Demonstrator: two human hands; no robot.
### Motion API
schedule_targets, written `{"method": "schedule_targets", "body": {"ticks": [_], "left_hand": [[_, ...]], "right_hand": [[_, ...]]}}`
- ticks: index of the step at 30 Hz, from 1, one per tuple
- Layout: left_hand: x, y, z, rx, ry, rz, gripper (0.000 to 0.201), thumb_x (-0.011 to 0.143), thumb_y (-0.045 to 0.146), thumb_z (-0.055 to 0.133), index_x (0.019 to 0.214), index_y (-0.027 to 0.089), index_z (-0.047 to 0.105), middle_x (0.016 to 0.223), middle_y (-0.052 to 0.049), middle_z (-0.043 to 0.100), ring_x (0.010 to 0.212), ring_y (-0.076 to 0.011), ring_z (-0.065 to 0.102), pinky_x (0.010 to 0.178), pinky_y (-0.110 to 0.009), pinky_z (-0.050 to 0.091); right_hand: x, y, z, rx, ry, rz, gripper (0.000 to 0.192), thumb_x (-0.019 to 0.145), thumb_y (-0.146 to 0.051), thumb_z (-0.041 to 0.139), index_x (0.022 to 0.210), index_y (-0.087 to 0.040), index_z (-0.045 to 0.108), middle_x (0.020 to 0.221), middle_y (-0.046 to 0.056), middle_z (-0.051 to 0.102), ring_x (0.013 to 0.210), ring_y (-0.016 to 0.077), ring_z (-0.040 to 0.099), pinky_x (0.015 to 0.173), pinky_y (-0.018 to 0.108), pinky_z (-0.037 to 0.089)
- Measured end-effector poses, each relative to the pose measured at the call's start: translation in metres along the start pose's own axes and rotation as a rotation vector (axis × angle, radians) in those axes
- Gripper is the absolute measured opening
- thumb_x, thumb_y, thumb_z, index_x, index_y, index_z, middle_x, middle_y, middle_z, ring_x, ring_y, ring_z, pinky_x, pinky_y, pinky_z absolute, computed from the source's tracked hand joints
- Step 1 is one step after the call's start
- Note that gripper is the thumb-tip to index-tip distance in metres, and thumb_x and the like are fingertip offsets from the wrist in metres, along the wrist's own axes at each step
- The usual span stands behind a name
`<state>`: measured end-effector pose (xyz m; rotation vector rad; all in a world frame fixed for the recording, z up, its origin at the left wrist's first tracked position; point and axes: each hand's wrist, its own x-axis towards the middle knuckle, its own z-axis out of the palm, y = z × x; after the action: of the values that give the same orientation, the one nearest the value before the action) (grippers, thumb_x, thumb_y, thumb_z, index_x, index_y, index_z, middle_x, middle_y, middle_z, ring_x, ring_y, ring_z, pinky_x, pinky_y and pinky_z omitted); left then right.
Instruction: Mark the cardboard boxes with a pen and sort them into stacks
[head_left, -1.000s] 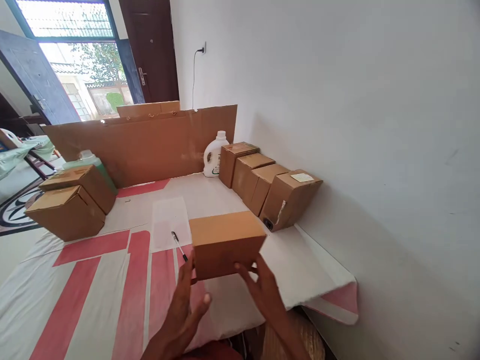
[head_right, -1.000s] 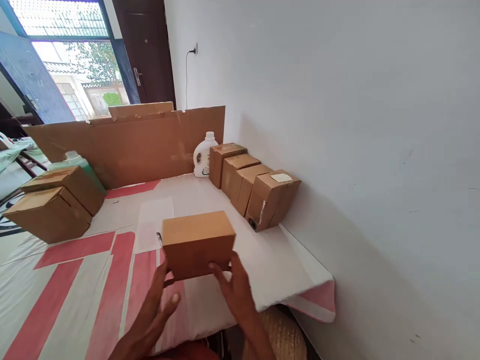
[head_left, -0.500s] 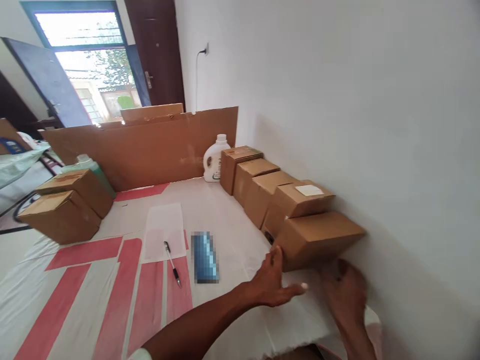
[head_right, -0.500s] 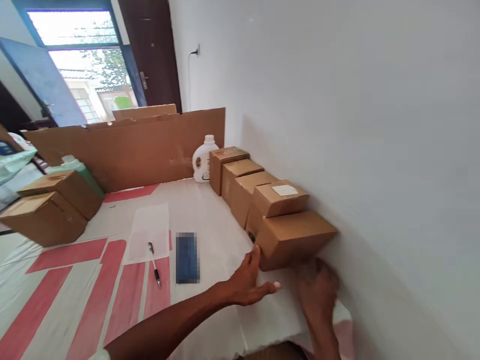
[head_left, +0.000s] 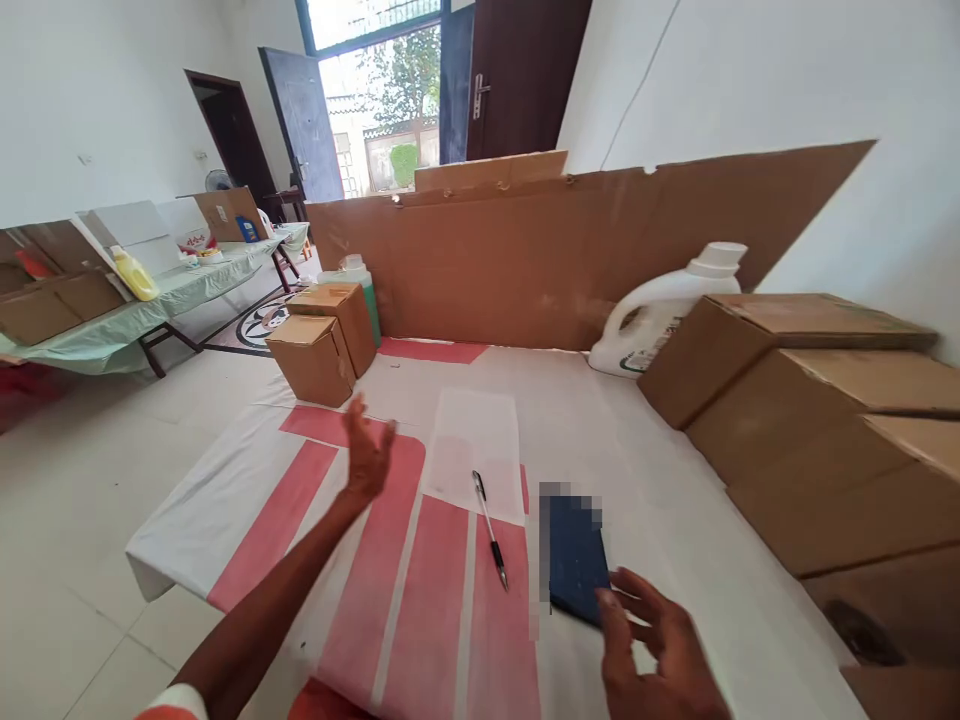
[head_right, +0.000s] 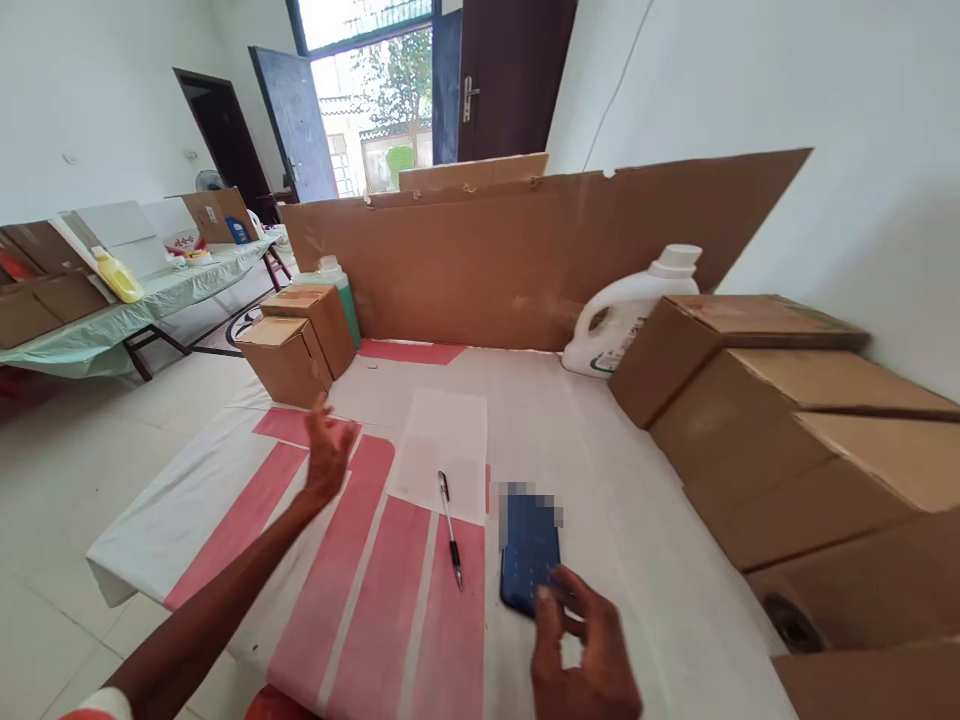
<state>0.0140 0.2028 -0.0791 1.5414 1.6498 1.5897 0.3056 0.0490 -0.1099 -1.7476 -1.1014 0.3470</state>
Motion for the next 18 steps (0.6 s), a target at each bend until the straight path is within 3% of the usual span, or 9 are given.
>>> {"method": "schedule_targets", "body": {"ticks": [3, 4, 6, 9, 12, 15, 18], "left_hand": [[0.077, -0.037, -0.069, 0.033, 0.409, -0.139, 0.078, 0.101, 0.045, 0.062, 0.162, 0.015, 0.025, 0.169, -0.023, 0.017, 0.158, -0.0377, 0.016, 0.129, -0.059, 0.019], [0.099, -0.048, -0.087, 0.027, 0.501, -0.187, 0.071, 0.1, 0.041, 0.064, 0.16, 0.018, 0.032, 0.17, -0.02, 0.021, 0.157, -0.0386, 0.022, 0.127, -0.062, 0.024], [0.139, -0.068, -0.116, -0.015, 0.609, -0.283, 0.055, 0.1, 0.039, 0.066, 0.15, 0.021, 0.05, 0.16, -0.014, 0.044, 0.143, -0.0361, 0.048, 0.116, -0.062, 0.043], [0.18, -0.093, -0.136, -0.132, 0.575, -0.405, 0.042, 0.1, 0.038, 0.067, 0.137, 0.019, 0.061, 0.141, -0.012, 0.062, 0.12, -0.0283, 0.066, 0.1, -0.052, 0.057], [0.194, -0.111, -0.135, -0.252, 0.422, -0.466, 0.038, 0.1, 0.038, 0.067, 0.132, 0.017, 0.063, 0.134, -0.011, 0.066, 0.113, -0.0266, 0.069, 0.095, -0.048, 0.06], [0.179, -0.123, -0.125, -0.321, 0.311, -0.456, 0.037, 0.101, 0.038, 0.067, 0.131, 0.017, 0.064, 0.133, -0.01, 0.066, 0.113, -0.0265, 0.069, 0.095, -0.047, 0.06], [0.146, -0.129, -0.111, -0.339, 0.242, -0.416, 0.038, 0.101, 0.039, 0.067, 0.132, 0.017, 0.063, 0.134, -0.011, 0.066, 0.114, -0.0263, 0.068, 0.097, -0.049, 0.059]], "right_hand": [[-0.003, -0.003, 0.047, 0.132, -0.245, -0.113, 0.047, 0.095, -0.065, 0.058, 0.114, -0.023, 0.069, 0.099, 0.012, 0.078, 0.078, 0.0288, 0.075, 0.073, 0.041, 0.061], [-0.005, -0.003, 0.061, 0.169, -0.322, -0.136, 0.046, 0.096, -0.064, 0.058, 0.113, -0.024, 0.069, 0.097, 0.011, 0.079, 0.077, 0.0281, 0.075, 0.072, 0.04, 0.062], [-0.01, -0.006, 0.087, 0.21, -0.434, -0.154, 0.044, 0.097, -0.064, 0.056, 0.111, -0.025, 0.071, 0.094, 0.01, 0.078, 0.072, 0.0264, 0.074, 0.067, 0.038, 0.061], [-0.011, -0.028, 0.131, 0.22, -0.536, -0.163, 0.043, 0.099, -0.063, 0.053, 0.111, -0.026, 0.072, 0.097, 0.01, 0.079, 0.074, 0.0263, 0.075, 0.066, 0.036, 0.06], [0.001, -0.067, 0.192, 0.263, -0.729, -0.198, 0.043, 0.1, -0.057, 0.053, 0.125, -0.026, 0.069, 0.121, 0.014, 0.076, 0.108, 0.0311, 0.074, 0.083, 0.04, 0.063], [0.023, -0.107, 0.26, 0.345, -0.857, -0.176, 0.06, 0.094, -0.055, 0.062, 0.146, -0.025, 0.058, 0.153, 0.015, 0.058, 0.141, 0.0349, 0.056, 0.108, 0.051, 0.054], [0.042, -0.132, 0.315, 0.403, -0.883, -0.143, 0.079, 0.091, -0.055, 0.066, 0.159, -0.023, 0.043, 0.168, 0.016, 0.039, 0.156, 0.0346, 0.037, 0.121, 0.056, 0.04]]}}
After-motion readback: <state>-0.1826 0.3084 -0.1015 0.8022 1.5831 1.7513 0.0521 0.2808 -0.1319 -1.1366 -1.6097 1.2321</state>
